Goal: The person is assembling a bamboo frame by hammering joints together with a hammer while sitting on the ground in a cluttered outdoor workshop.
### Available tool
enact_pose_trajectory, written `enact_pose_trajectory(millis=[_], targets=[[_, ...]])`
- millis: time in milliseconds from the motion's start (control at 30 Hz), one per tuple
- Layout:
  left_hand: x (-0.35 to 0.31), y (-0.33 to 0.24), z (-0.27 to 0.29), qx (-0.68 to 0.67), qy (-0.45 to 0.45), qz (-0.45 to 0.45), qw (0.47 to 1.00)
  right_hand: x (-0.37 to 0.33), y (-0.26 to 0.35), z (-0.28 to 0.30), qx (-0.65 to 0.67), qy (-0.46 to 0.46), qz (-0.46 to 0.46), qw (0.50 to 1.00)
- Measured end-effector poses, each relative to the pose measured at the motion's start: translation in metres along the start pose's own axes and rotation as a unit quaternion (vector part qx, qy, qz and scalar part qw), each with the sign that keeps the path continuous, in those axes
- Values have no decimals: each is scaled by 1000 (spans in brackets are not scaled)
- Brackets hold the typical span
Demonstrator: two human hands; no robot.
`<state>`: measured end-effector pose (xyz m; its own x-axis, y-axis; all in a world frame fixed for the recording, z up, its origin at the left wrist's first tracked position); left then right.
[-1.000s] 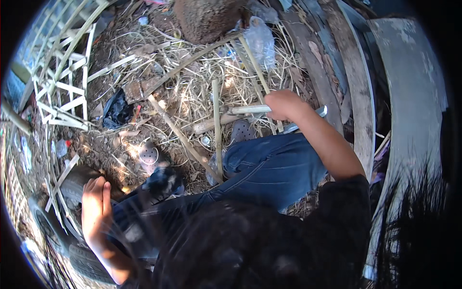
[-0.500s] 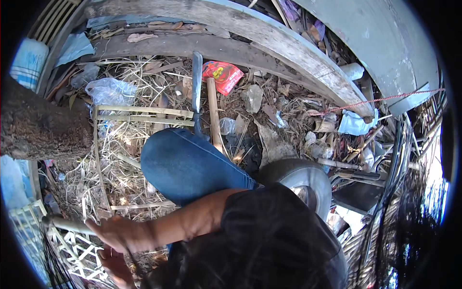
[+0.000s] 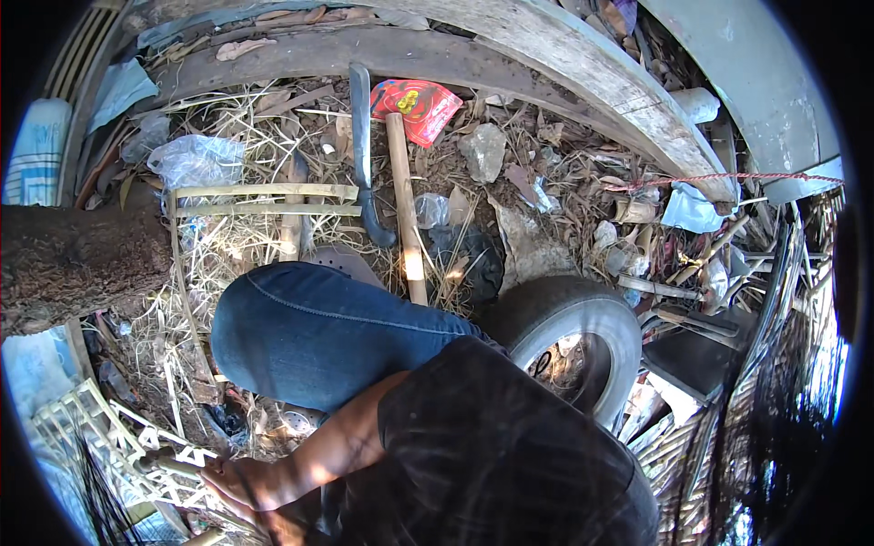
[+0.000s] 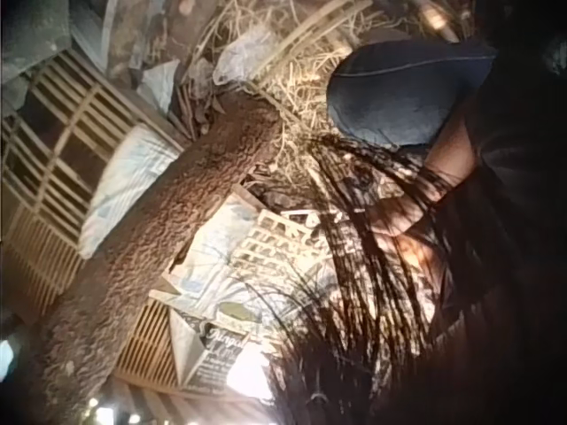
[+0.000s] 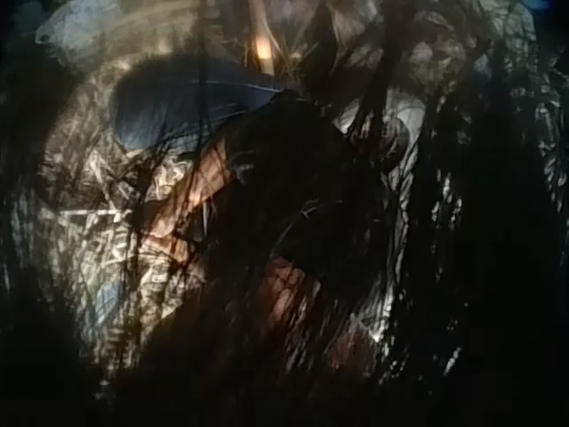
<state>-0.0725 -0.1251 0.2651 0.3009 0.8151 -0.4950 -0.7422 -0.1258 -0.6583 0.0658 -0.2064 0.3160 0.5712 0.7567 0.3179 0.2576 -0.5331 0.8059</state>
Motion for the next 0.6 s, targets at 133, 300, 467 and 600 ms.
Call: enact_pose_trajectory(millis=[133,300,467,600], targets=[[-14,8,12,-13,-33,3,999,-6,7,-12,48,6,5,999],[-22,21,16,-24,-51,11,998,-20,-9,-53,224,-62,5,973],[-27,42,32,-50,-81,19,995,41,106,127,-225,64,94,968],[-33,50,33,-53,-92,31,994,-3,101,283,-411,-257,-22,874]])
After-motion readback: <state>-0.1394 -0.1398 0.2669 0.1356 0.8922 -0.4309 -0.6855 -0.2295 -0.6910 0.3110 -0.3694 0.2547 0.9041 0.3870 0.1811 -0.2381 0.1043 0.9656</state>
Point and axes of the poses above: each hand's wrist, its own x-axis towards the middle knuckle, its own z-axis out of the back of the hand, y = z × x, the point moved 1 cm from there along x, towards the middle knuckle, and after that the axes turned 4 degrees about y, right-handed, at the moved point
